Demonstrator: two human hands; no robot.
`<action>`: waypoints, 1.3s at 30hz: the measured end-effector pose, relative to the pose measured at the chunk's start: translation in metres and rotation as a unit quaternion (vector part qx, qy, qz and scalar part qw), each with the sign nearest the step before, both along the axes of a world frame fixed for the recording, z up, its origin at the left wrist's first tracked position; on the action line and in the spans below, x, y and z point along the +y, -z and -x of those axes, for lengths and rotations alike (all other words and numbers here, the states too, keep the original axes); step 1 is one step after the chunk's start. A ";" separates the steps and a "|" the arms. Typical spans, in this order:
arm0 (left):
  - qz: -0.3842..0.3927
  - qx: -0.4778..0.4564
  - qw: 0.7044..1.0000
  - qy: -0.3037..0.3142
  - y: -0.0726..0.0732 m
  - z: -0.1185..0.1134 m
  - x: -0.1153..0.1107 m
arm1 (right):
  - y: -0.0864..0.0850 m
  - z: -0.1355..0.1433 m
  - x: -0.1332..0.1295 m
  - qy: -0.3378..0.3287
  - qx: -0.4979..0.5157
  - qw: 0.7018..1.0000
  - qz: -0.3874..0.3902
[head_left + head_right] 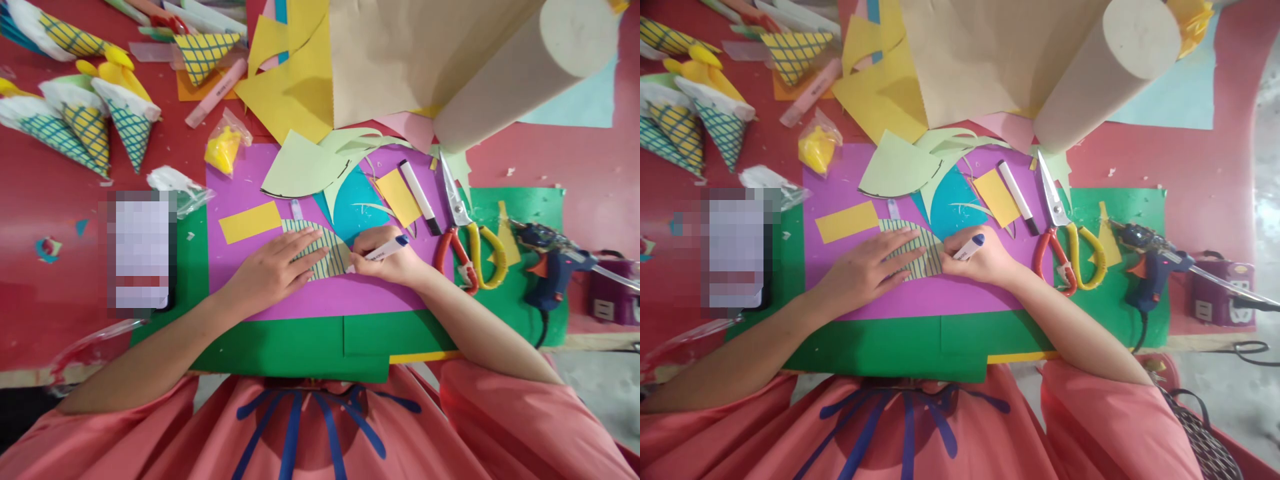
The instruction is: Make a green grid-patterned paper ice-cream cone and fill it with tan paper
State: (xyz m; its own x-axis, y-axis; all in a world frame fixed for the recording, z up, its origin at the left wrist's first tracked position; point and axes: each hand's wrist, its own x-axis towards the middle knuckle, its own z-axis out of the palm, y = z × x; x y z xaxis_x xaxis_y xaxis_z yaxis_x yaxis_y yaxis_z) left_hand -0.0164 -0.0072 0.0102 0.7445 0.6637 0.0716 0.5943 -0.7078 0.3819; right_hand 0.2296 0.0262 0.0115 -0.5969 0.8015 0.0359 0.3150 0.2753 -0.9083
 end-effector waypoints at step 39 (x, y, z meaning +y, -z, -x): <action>-0.040 -0.004 0.999 0.002 0.000 0.000 -0.002 | 0.000 0.004 0.000 0.103 -0.015 0.994 -0.012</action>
